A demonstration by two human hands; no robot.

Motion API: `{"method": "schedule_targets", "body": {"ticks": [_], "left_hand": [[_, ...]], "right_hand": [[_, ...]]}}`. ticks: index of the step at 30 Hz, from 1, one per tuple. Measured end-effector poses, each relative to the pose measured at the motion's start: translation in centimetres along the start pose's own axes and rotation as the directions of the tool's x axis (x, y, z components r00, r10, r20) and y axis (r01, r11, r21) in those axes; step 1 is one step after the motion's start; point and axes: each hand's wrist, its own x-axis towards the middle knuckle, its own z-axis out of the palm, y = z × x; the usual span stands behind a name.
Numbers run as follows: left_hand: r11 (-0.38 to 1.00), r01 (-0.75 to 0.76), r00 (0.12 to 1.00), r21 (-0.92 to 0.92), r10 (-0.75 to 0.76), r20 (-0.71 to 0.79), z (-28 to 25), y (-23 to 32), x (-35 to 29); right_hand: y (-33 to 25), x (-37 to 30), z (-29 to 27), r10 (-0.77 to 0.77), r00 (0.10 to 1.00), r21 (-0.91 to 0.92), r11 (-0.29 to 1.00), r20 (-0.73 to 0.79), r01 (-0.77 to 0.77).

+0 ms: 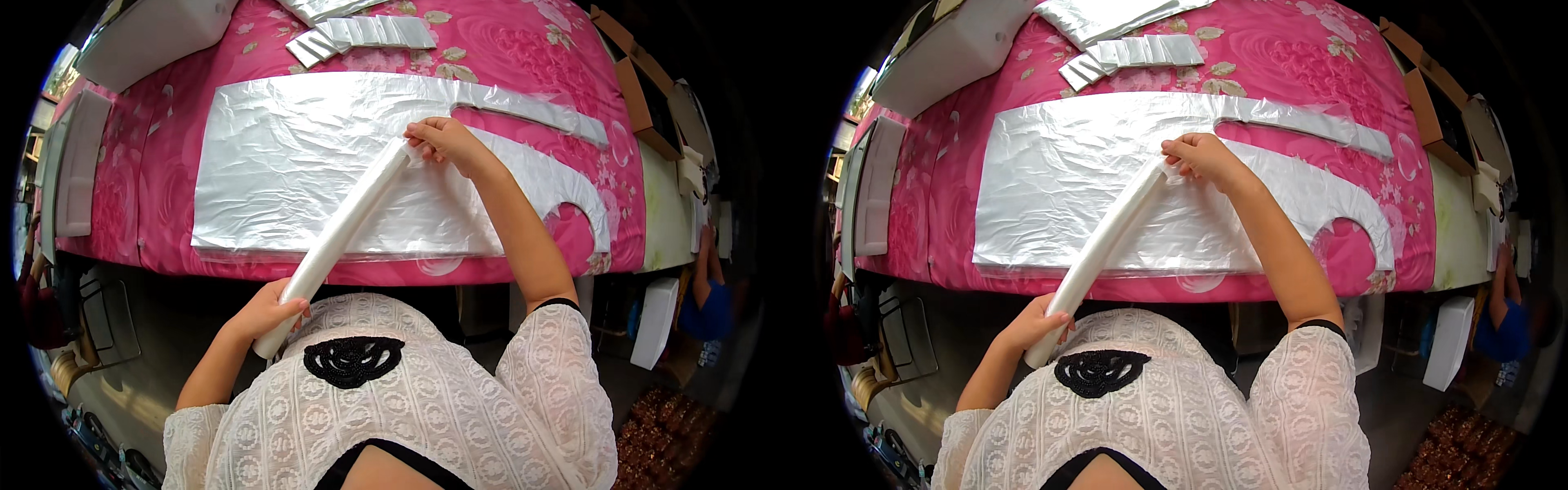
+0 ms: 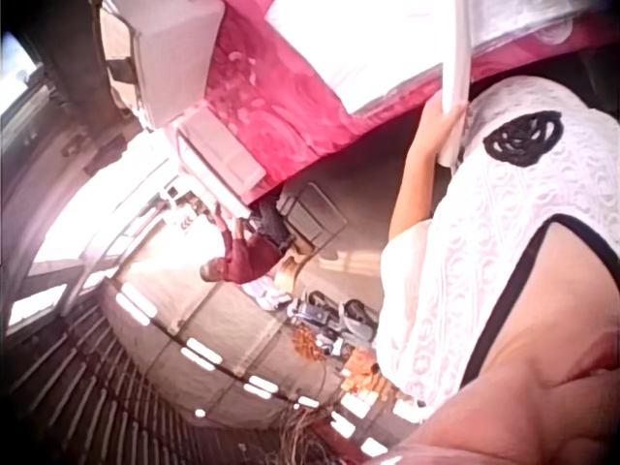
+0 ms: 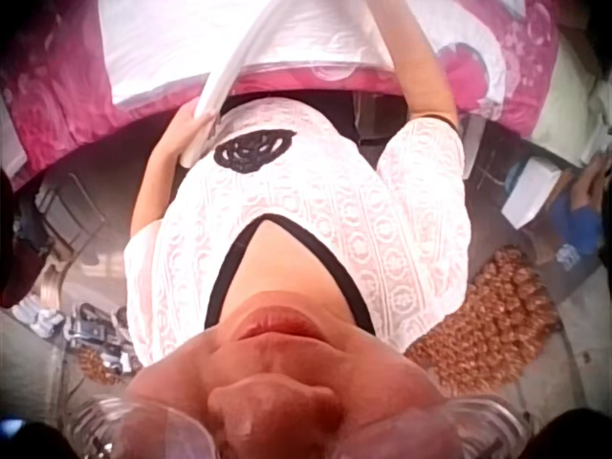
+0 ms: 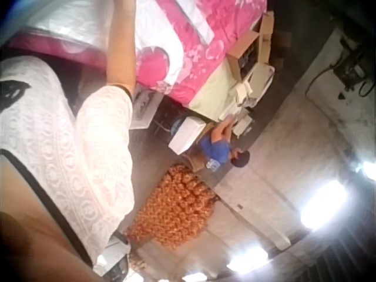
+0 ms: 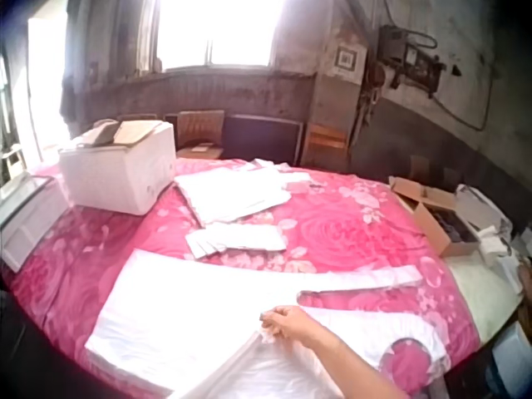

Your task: The person unrolls a sheet of clear plastic wrap over a large silver foil sheet on a pink floral tablecloth, then folds the plastic over the foil and smooths it down. The person repeats this process multiple times, creating several wrapped packages.

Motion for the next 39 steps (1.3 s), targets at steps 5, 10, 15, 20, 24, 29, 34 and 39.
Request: {"method": "schedule_targets", "body": {"ticks": [5,10,15,20,24,29,34,39], "left_hand": [[0.999,0.008,1.0,-0.049,-0.007,0.008,0.0,-0.1,-0.3],[0.999,-0.013,1.0,-0.044,0.013,0.001,0.2,-0.5,-0.3],[0.993,0.118,0.986,-0.013,-0.115,0.12,-1.6,-0.7,-1.9],[0.989,0.114,0.958,0.097,-0.135,0.254,-6.0,-2.0,-4.1],[0.899,-0.034,0.958,0.437,-0.094,0.27,-6.5,2.8,-3.6],[0.261,-0.243,0.924,0.934,0.357,0.141,-3.6,11.6,2.7],[-0.117,-0.522,0.51,0.845,0.751,0.419,-1.7,11.6,9.2],[-0.138,-0.598,0.589,0.79,0.592,0.55,1.2,8.3,10.1]], "right_hand": [[-0.5,-0.3,1.3,0.015,0.991,-0.038,0.999,0.132,-0.011],[0.3,0.2,0.8,-0.064,0.993,-0.001,0.998,0.098,0.065],[2.4,2.8,-8.2,-0.254,0.908,-0.125,0.967,-0.333,0.224],[5.4,2.6,-19.8,-0.231,0.8,-0.1,0.972,-0.554,0.211],[3.4,2.6,-17.9,-0.275,0.828,-0.141,0.961,-0.49,0.236],[-0.2,4.6,-9.2,-0.34,0.904,-0.111,0.94,-0.26,0.322],[-2.1,7.2,-4.5,-0.37,0.918,-0.26,0.909,-0.141,0.326],[-3.5,8.0,-3.0,-0.323,0.938,-0.326,0.907,-0.128,0.268]]}}
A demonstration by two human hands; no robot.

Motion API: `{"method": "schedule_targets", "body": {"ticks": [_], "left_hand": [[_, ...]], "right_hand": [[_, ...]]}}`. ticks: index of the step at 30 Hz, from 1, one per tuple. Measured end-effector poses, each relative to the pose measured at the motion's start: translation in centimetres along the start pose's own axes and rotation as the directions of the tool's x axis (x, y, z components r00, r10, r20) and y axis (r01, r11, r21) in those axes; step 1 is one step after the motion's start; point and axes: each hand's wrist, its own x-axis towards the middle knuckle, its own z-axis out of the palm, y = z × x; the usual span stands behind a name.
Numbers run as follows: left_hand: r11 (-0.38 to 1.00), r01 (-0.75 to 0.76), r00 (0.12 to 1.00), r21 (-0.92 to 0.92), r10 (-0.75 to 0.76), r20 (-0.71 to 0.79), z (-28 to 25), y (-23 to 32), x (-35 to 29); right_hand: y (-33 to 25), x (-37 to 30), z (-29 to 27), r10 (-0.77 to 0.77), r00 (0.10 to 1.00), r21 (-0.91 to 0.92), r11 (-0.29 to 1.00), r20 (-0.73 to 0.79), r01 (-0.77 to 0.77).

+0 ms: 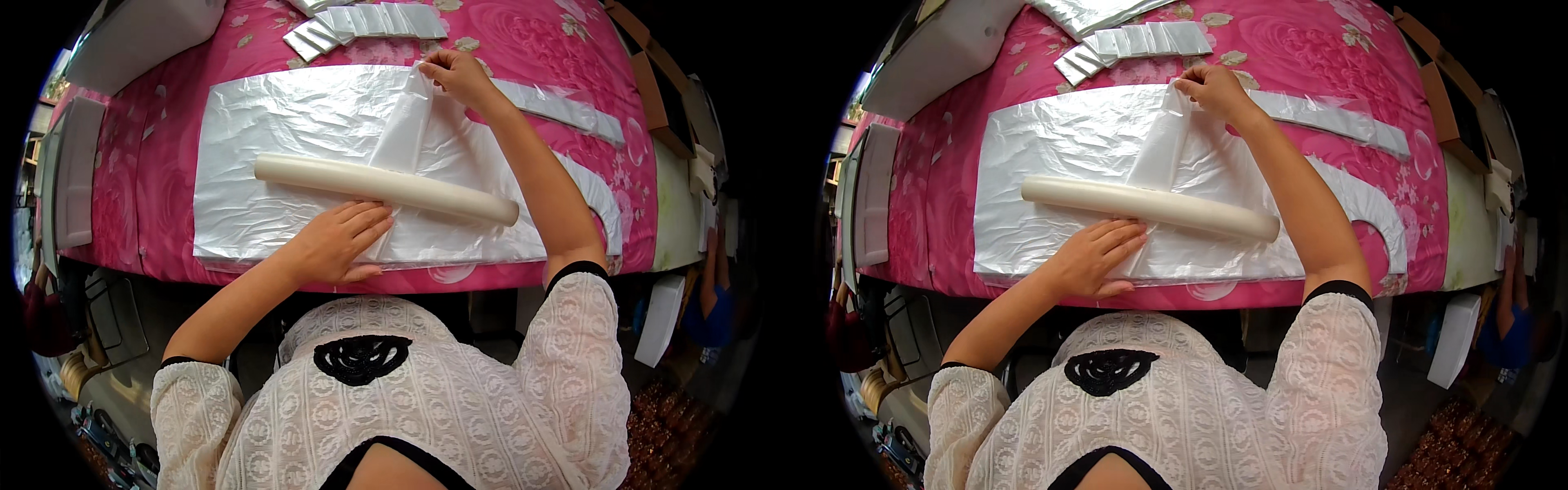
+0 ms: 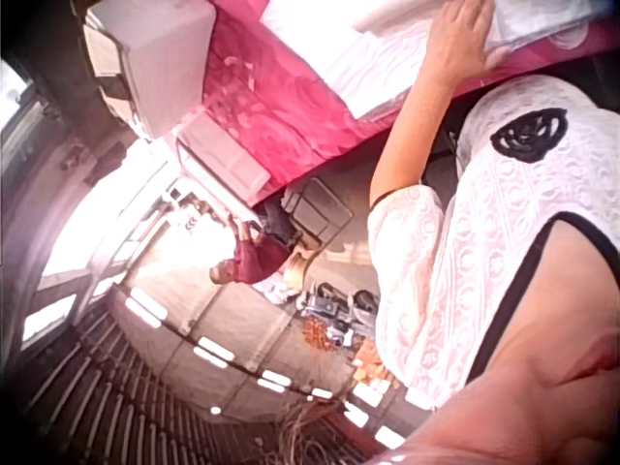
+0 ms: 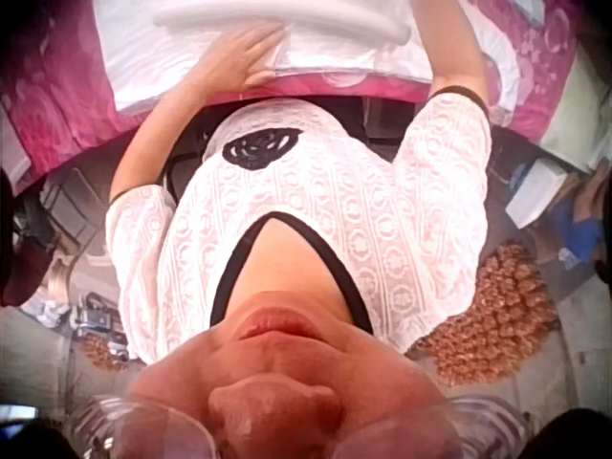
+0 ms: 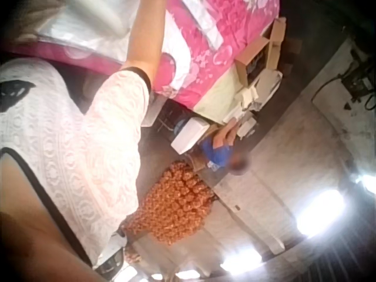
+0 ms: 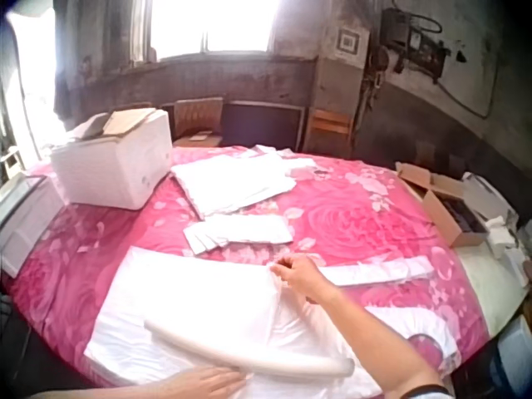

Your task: The person unrolls a sheet of clear plastic wrap over a large silver foil sheet on a pink floral tablecloth, then folds the plastic over the foil and smooths it down. The person repeats this process multiple times, creating several wrapped packages.

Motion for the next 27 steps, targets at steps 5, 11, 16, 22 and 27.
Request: {"method": "schedule_targets", "body": {"ticks": [5,11,16,22,27], "left_hand": [[0.996,0.039,0.996,0.086,-0.045,0.077,2.3,1.5,0.1],[0.99,0.095,0.995,0.1,-0.098,0.026,3.5,3.3,-0.6],[0.985,0.11,0.992,0.136,-0.117,0.044,4.1,4.0,-0.7],[0.998,0.049,0.997,0.025,-0.051,0.052,2.5,2.7,-0.2],[0.993,0.092,0.991,0.08,-0.099,0.088,2.8,2.6,0.2]], "right_hand": [[1.5,0.4,-0.5,-0.109,0.972,-0.187,0.98,-0.207,0.07],[-2.6,-11.3,4.8,-0.43,0.903,-0.397,0.832,-0.018,0.388],[-0.7,-17.9,6.8,-0.441,0.892,-0.508,0.747,0.103,0.428],[6.0,-16.3,-3.6,-0.34,0.875,-0.745,0.667,-0.345,-0.034],[3.0,-17.6,-2.8,-0.407,0.882,-0.652,0.74,-0.239,0.165]]}}
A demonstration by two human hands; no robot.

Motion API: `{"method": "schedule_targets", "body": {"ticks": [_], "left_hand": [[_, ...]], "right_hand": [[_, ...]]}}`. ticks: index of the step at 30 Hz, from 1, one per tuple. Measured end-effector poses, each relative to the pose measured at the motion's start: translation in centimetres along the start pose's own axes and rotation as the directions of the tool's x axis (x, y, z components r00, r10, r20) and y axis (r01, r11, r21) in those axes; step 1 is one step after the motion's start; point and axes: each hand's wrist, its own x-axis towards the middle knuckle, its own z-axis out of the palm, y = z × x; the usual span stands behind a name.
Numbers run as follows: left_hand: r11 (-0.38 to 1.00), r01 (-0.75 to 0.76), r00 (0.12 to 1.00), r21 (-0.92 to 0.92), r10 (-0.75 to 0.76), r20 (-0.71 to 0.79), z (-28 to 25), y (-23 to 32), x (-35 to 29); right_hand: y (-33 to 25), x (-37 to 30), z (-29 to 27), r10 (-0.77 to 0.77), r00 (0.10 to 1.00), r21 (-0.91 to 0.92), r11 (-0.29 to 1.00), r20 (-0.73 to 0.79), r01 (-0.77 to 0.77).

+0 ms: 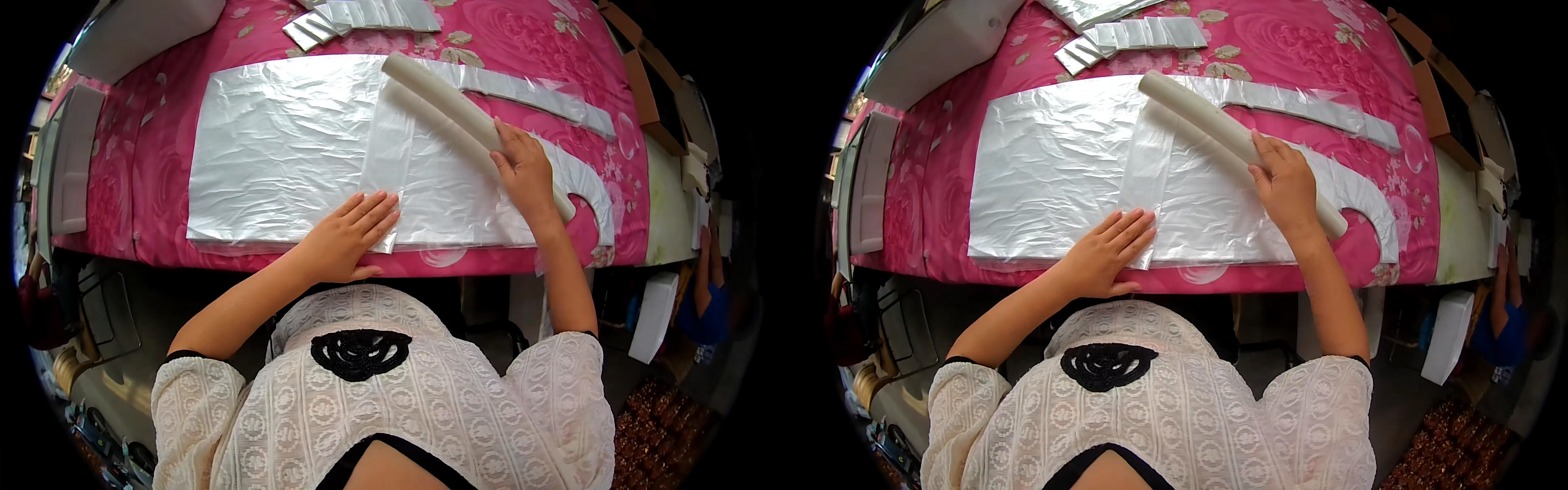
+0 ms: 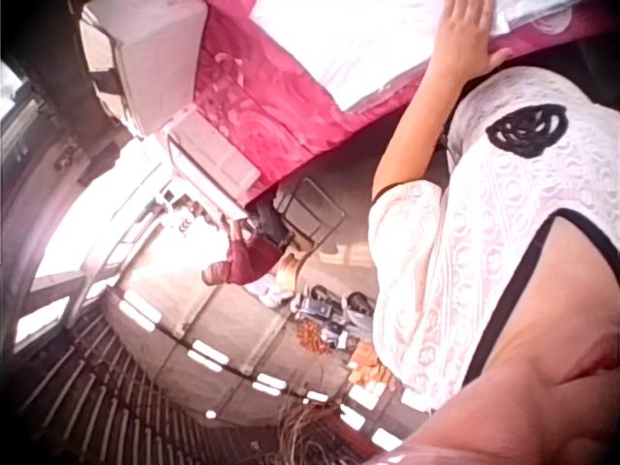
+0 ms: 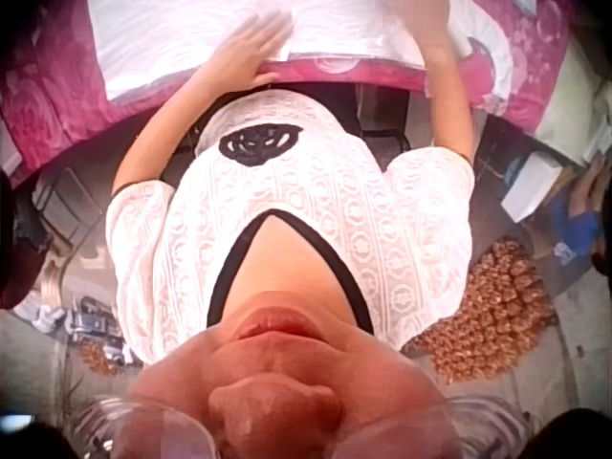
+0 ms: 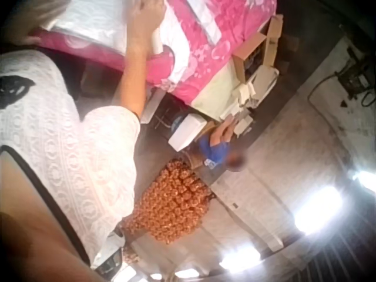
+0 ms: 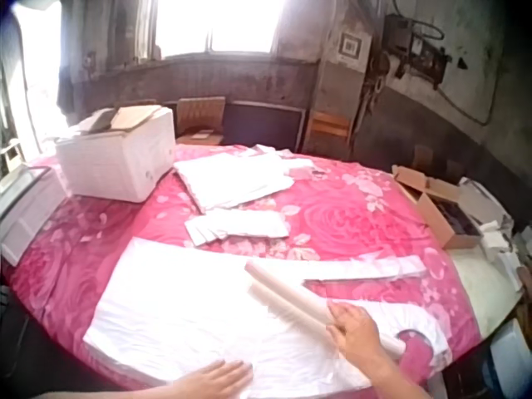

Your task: The person unrolls a sheet of clear plastic wrap over a large silver foil sheet on a pink floral tablecloth, then folds the plastic over the foil and smooths it down. The person repeats this process multiple times, creating several wrapped packages.

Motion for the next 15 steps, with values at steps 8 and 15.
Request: {"method": "schedule_targets", "body": {"ticks": [8,15], "left_hand": [[0.979,0.19,0.979,0.077,-0.183,-0.094,2.8,4.5,-0.5],[0.989,0.146,0.984,-0.033,-0.149,-0.093,2.2,4.0,-0.8]], "right_hand": [[-8.1,0.2,5.0,-0.413,0.896,0.22,0.901,0.166,0.375],[-4.7,10.7,9.6,-0.364,0.93,0.17,0.921,0.054,0.351]]}}
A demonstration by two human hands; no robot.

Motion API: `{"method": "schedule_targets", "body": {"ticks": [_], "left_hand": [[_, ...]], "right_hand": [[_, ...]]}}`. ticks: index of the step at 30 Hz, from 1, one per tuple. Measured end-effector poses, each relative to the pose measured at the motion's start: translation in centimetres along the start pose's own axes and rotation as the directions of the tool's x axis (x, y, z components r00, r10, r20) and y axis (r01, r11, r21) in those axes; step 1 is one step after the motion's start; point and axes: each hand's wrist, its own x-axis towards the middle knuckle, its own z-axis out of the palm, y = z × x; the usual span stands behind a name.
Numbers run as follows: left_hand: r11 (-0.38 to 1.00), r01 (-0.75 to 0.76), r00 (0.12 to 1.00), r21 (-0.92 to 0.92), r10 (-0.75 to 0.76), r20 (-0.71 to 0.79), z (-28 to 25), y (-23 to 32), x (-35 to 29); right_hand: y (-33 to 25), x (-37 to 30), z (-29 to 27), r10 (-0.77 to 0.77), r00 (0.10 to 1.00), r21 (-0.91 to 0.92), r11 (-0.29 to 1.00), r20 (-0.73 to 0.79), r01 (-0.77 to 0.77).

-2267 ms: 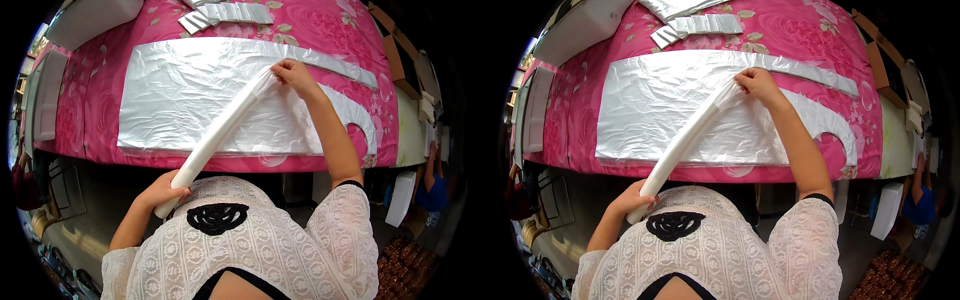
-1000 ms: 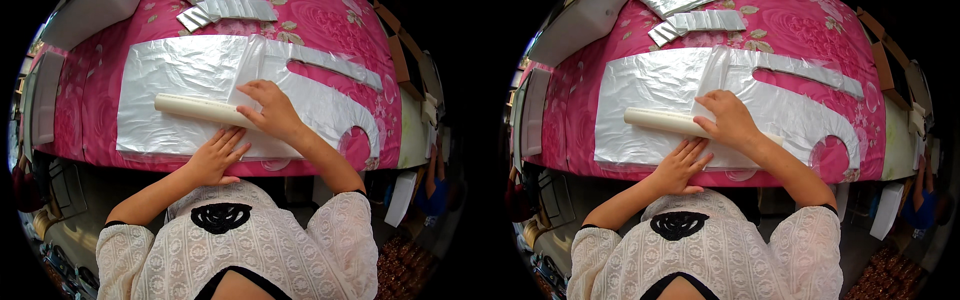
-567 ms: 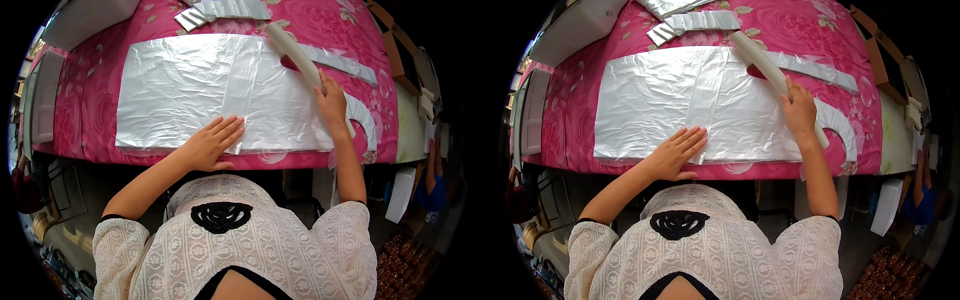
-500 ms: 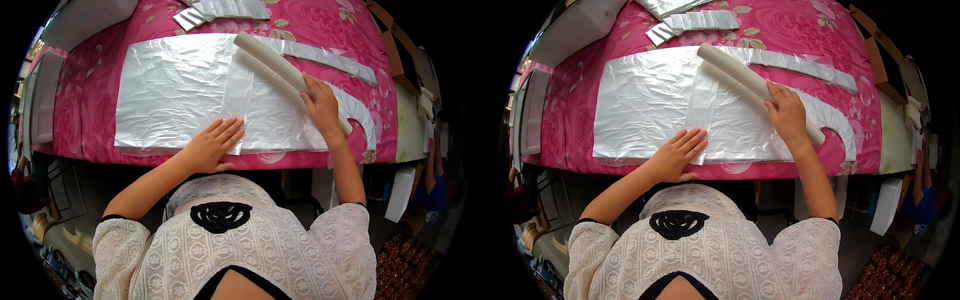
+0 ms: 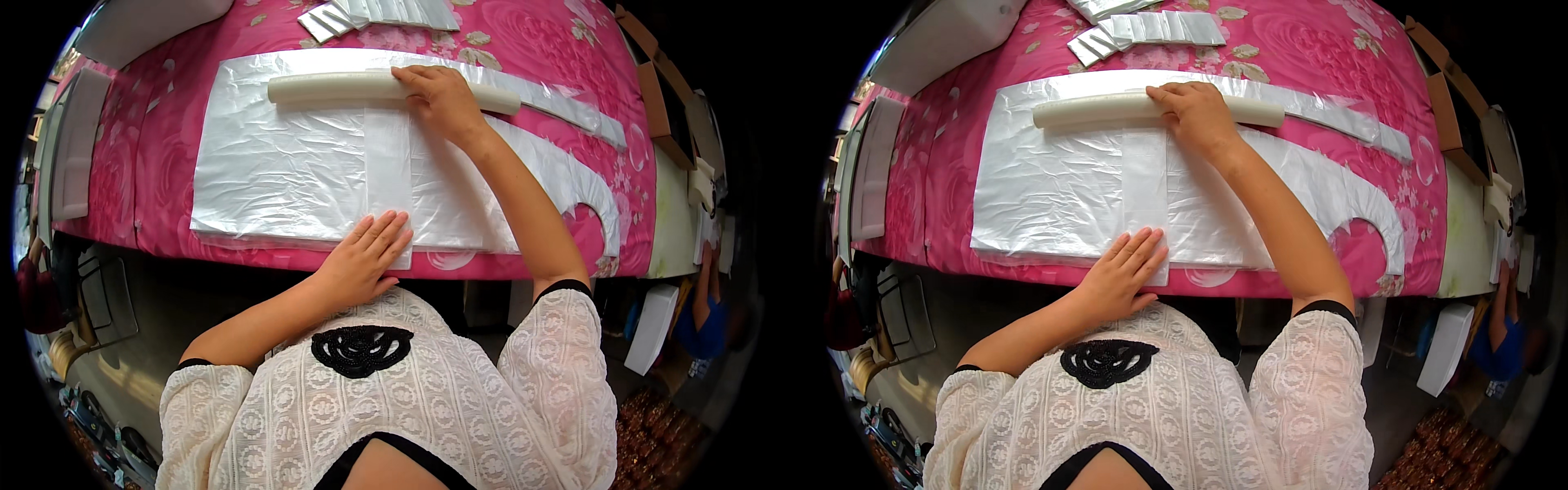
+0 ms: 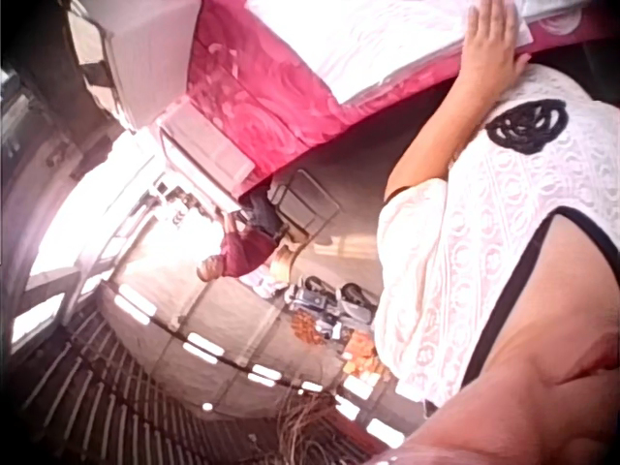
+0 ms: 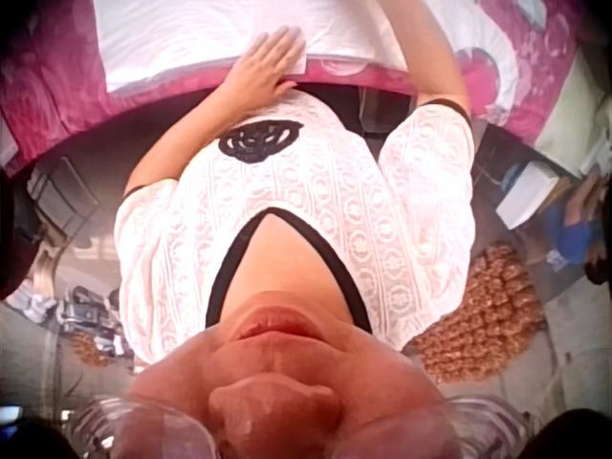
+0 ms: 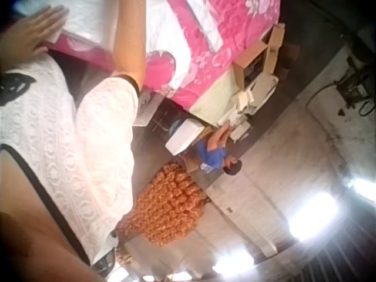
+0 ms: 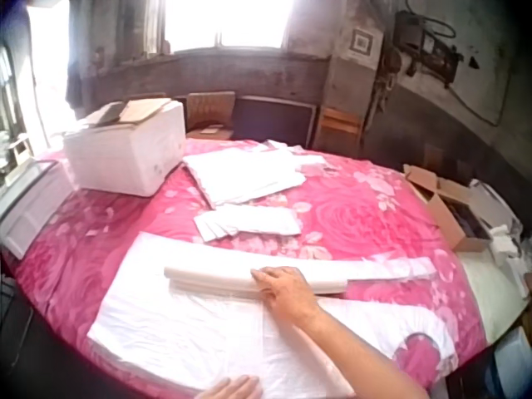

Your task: The person unrolls a sheet of clear plastic wrap over a large silver foil sheet on a pink floral tablecloth, then folds the plastic over the foil and smooths it down. The person repeats this process multiple times, creating several wrapped packages.

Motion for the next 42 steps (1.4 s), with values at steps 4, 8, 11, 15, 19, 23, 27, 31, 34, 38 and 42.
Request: {"method": "schedule_targets", "body": {"ticks": [4,8,11,15,19,23,27,31,34,38,42], "left_hand": [[0.985,-0.171,0.985,-0.033,0.169,-0.039,-0.5,-1.7,-1.4],[0.953,-0.302,0.947,0.004,0.301,-0.112,-0.5,-3.1,-2.5],[0.935,-0.35,0.92,0.055,0.354,-0.165,-0.9,-3.4,-2.5],[0.95,-0.292,0.928,0.114,0.31,-0.205,-1.0,-3.1,-2.0],[0.962,-0.253,0.924,0.1,0.271,-0.269,-0.9,-2.6,-1.0],[0.977,-0.214,0.92,0.01,0.205,-0.334,-0.8,-2.7,-1.0],[0.971,-0.223,0.908,-0.082,0.176,-0.38,-1.6,-3.1,-0.8],[0.974,-0.216,0.905,-0.067,0.174,-0.389,-2.2,-3.8,0.0],[0.995,-0.096,0.947,-0.018,0.086,-0.31,-2.8,-4.4,0.8],[0.997,-0.057,0.96,0.053,0.07,-0.271,-2.7,-5.3,1.2],[0.997,-0.078,0.938,0.011,0.077,-0.337,-2.3,-5.8,1.5]], "right_hand": [[-0.5,0.6,-0.2,-0.066,0.99,-0.104,0.993,-0.125,0.053],[-4.4,-3.9,-1.9,-0.139,0.978,0.266,0.959,0.153,0.095],[-6.8,-7.7,-2.1,-0.205,0.926,0.343,0.935,0.316,0.09],[-7.9,-9.7,-1.9,-0.219,0.928,0.354,0.929,0.302,0.104],[-8.0,-10.1,-1.7,-0.19,0.938,0.351,0.933,0.289,0.081],[-8.2,-10.4,-1.7,-0.181,0.948,0.342,0.936,0.262,0.084],[-8.9,-10.7,-1.1,-0.107,0.984,0.291,0.955,0.143,0.062],[-9.3,-11.0,-0.2,-0.067,0.997,0.211,0.976,0.028,0.06],[-9.4,-10.9,-0.1,-0.05,0.999,0.191,0.98,-0.001,0.049],[-8.9,-11.1,-0.4,-0.071,0.997,0.136,0.988,0.01,0.069],[-8.5,-11.2,-0.8,-0.054,0.998,0.137,0.989,0.017,0.051]]}}
